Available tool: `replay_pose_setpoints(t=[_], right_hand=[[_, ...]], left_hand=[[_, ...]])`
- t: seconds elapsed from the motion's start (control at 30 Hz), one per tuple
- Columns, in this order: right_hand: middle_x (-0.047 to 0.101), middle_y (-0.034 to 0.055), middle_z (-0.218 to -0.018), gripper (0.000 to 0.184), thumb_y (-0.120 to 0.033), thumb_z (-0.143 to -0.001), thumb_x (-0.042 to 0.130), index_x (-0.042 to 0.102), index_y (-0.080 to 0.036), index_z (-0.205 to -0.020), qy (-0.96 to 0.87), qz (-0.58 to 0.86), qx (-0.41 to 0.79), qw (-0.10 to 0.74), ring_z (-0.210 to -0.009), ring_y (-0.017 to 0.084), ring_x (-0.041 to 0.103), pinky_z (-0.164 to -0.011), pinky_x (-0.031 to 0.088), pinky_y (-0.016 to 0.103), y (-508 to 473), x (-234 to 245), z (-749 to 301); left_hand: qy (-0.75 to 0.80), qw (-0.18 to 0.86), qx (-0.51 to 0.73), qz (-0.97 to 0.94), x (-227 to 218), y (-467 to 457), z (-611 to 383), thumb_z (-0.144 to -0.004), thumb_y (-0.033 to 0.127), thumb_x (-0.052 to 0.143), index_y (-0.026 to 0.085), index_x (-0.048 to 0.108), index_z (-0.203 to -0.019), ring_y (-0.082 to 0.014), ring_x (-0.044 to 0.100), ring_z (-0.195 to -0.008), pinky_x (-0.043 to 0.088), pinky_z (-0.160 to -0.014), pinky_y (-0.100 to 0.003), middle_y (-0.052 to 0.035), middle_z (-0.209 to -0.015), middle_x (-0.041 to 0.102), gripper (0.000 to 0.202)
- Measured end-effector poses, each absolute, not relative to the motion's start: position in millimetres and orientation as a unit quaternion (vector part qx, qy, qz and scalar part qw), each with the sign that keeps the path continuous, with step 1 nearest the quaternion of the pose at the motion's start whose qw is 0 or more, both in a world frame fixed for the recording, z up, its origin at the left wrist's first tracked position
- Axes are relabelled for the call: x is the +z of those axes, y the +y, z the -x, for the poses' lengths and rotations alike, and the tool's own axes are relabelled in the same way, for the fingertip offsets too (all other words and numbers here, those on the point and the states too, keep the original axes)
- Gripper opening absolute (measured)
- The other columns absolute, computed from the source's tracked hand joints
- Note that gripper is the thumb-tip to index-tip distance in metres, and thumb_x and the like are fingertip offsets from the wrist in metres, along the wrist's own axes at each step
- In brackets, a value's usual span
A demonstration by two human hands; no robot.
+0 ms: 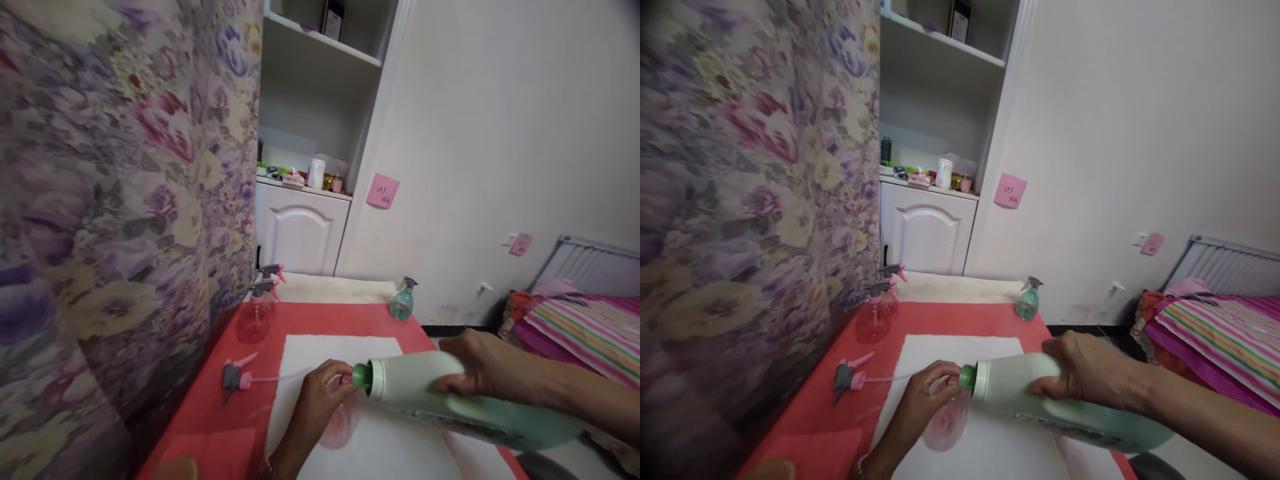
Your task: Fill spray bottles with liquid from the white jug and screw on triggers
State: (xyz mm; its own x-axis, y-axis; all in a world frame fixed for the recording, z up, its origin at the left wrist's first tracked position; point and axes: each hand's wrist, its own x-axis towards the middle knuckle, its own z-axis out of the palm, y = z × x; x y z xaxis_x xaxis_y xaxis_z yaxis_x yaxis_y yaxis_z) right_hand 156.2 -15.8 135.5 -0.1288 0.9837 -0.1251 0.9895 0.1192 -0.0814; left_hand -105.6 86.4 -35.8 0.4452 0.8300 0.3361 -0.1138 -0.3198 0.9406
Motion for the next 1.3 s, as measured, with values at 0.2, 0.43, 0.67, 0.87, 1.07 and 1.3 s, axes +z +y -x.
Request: replay_pose_setpoints(t=[0.2, 0.43, 0.67, 0.87, 1.07, 1.3], right_hand=[[0.068, 0.0052, -0.068, 0.05, -0.067, -0.08, 0.058, 0.065, -0.018, -0.08, 0.749, -0.659, -0.063, 0.021, -0.058, 0.017, 0.061, -0.049, 0.033, 0.025, -17, 137, -154], [0.067, 0.0051, -0.067, 0.052, -0.069, -0.079, 0.057, 0.065, -0.018, -0.08, 0.752, -0.657, -0.047, 0.026, -0.056, 0.017, 0.062, -0.049, 0.035, 0.025, -15, 133, -155], [0.067, 0.005, -0.066, 0.049, -0.066, -0.079, 0.059, 0.067, -0.018, -0.08, 0.753, -0.656, -0.051, 0.027, -0.055, 0.017, 0.061, -0.049, 0.037, 0.024, -15, 135, -155], [0.068, 0.0055, -0.068, 0.048, -0.065, -0.079, 0.059, 0.066, -0.018, -0.081, 0.755, -0.653, -0.049, 0.032, -0.057, 0.018, 0.063, -0.049, 0.038, 0.024, -15, 138, -151], [0.069, 0.0067, -0.069, 0.047, -0.064, -0.079, 0.06, 0.066, -0.018, -0.08, 0.751, -0.658, -0.051, 0.038, -0.058, 0.019, 0.064, -0.049, 0.037, 0.024, -16, 144, -145], [0.069, 0.0054, -0.068, 0.043, -0.062, -0.078, 0.062, 0.065, -0.019, -0.078, 0.749, -0.659, -0.048, 0.036, -0.057, 0.019, 0.064, -0.048, 0.034, 0.024, -15, 142, -147]], left_hand=[[0.272, 0.509, 0.452, -0.681, -35, 87, 106, -0.073, 0.023, 0.069, 0.018, 0.074, -0.083, -0.0206, 0.064, -0.087, 0.048, -0.081, -0.028, -0.0061, -0.087, 0.07, 0.012], [0.274, 0.518, 0.453, -0.671, -33, 85, 107, -0.072, 0.025, 0.07, 0.019, 0.074, -0.081, -0.0209, 0.063, -0.086, 0.049, -0.08, -0.029, -0.0058, -0.085, 0.07, 0.012], [0.27, 0.522, 0.45, -0.672, -36, 87, 106, -0.072, 0.024, 0.069, 0.019, 0.073, -0.081, -0.0201, 0.064, -0.086, 0.049, -0.079, -0.028, -0.0052, -0.086, 0.069, 0.011], [0.274, 0.506, 0.446, -0.686, -36, 87, 107, -0.073, 0.024, 0.068, 0.019, 0.073, -0.082, -0.0201, 0.063, -0.086, 0.048, -0.08, -0.029, -0.0057, -0.086, 0.069, 0.011], [0.278, 0.509, 0.444, -0.683, -35, 87, 107, -0.072, 0.021, 0.067, 0.019, 0.073, -0.082, -0.02, 0.063, -0.086, 0.048, -0.08, -0.028, -0.0054, -0.086, 0.069, 0.011], [0.277, 0.506, 0.446, -0.684, -37, 87, 107, -0.072, 0.022, 0.067, 0.019, 0.073, -0.082, -0.0205, 0.064, -0.087, 0.048, -0.081, -0.028, -0.0055, -0.087, 0.07, 0.012]])
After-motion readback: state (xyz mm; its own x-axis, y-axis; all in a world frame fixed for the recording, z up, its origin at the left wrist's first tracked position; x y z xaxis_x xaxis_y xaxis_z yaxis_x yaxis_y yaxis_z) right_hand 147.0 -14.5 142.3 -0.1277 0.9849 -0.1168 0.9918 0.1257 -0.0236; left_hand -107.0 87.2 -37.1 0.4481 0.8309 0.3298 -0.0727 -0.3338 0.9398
